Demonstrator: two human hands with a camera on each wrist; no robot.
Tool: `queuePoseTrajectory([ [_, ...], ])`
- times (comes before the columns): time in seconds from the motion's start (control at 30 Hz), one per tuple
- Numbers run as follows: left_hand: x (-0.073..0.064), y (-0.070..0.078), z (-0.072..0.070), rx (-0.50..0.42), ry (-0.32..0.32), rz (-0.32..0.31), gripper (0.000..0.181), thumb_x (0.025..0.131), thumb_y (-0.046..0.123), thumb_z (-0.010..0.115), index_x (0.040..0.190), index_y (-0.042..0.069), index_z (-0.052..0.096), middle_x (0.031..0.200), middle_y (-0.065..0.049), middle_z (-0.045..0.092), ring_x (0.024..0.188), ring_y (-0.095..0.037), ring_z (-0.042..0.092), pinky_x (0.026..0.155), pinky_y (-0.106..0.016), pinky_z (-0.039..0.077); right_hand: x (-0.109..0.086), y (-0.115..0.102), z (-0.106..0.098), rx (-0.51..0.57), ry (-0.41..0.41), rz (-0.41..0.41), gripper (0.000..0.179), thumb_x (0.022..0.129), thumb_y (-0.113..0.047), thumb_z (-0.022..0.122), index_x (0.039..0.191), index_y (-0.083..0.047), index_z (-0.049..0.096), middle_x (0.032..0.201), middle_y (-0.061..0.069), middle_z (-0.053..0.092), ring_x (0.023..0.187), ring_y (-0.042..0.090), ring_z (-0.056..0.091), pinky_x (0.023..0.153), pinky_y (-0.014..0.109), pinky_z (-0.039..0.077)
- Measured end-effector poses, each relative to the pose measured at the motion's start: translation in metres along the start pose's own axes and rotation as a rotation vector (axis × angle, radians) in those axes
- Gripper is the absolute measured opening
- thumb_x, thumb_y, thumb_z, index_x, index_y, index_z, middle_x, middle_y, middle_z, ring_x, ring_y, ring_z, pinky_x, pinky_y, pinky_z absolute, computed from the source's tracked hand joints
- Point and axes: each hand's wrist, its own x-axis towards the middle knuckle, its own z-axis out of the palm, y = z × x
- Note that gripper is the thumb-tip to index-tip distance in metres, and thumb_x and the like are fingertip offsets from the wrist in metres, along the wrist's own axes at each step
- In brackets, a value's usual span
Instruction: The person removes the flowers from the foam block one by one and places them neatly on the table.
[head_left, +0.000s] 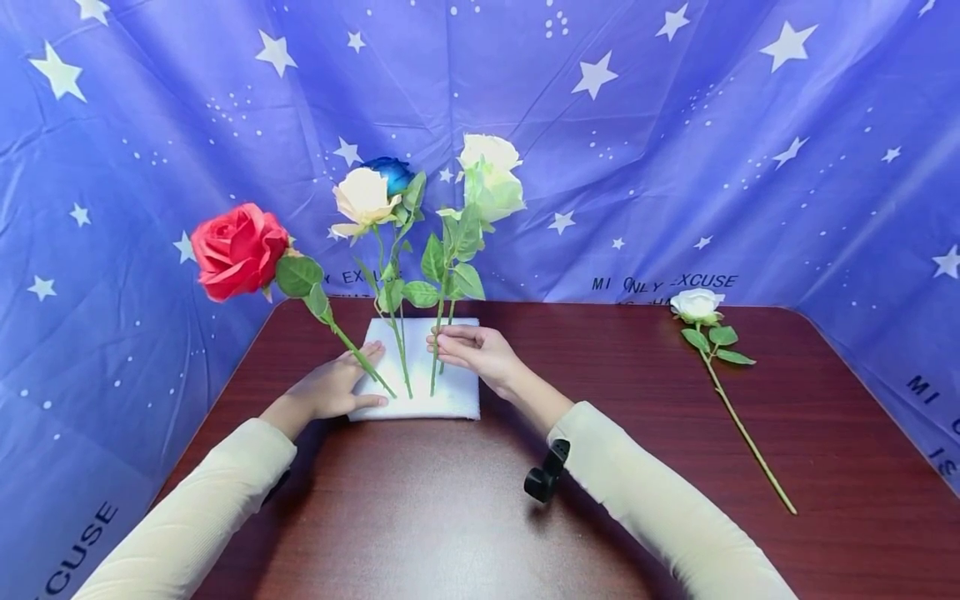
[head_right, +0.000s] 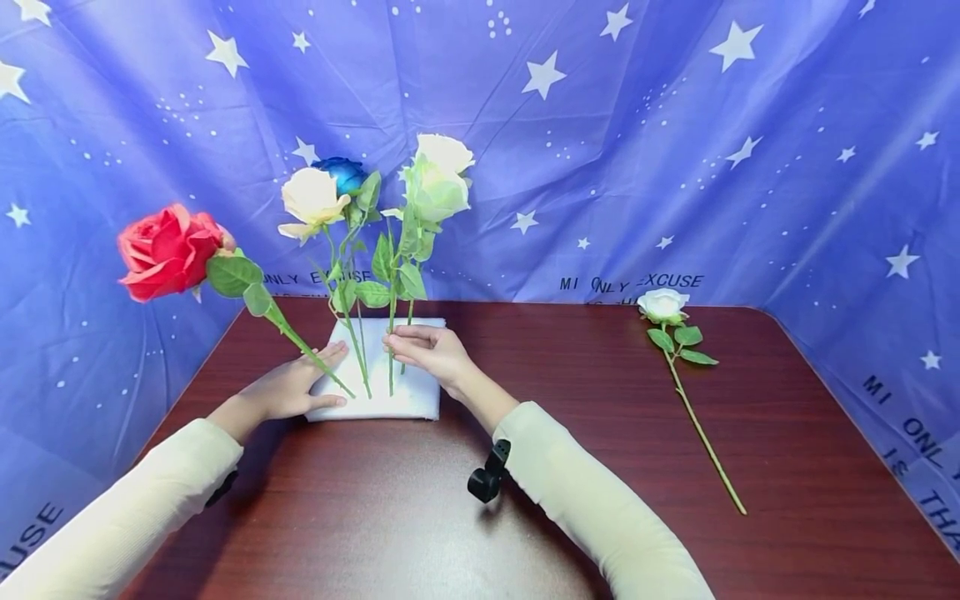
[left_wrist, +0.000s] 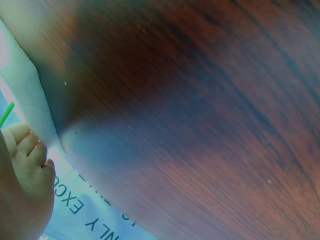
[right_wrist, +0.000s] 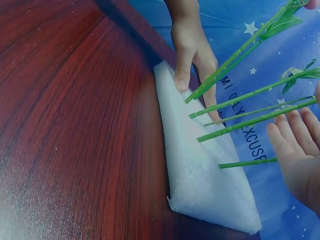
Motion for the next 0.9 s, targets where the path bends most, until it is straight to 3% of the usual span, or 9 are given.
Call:
queuePoseTrajectory([
  [0.3,-0.002,0.001,-0.001,0.001,0.013,0.007,0.090,0.087,0.051,0.063,0.148,-0.005,0.029,0.156,-0.024,0.028,0.146,-0.039,0.025,0.118,-0.052,0.026,0.002,0.001,0.007,0.003,0.077,-0.097,0.037,0.091,0.006,0.056,0.126,0.018,0.050,0.122,0.036,0.058,0.091,0.014,0.072,0.090,0.032,0.056],
  [0.73,-0.001,0.000,0.001,0.021,0.020,0.017,0.089,0.086,0.051,0.064,0.147,-0.006,0.030,0.155,-0.024,0.028,0.146,-0.039,0.026,0.118,-0.052,0.026,0.003,0.000,0.016,-0.156,0.118,-0.188,0.029,0.089,0.001,0.063,0.114,0.016,0.062,0.110,0.034,0.064,0.082,0.005,0.072,0.084,0.032,0.058],
  [0.9,0.000,0.000,0.001,0.013,0.007,0.003,0.090,0.086,0.051,0.064,0.148,-0.004,0.029,0.157,-0.023,0.026,0.147,-0.038,0.024,0.119,-0.051,0.025,0.002,-0.001,0.016,-0.130,0.130,-0.222,0.027,0.088,0.003,0.063,0.110,0.019,0.062,0.096,0.024,0.073,0.076,0.003,0.071,0.083,0.033,0.059],
])
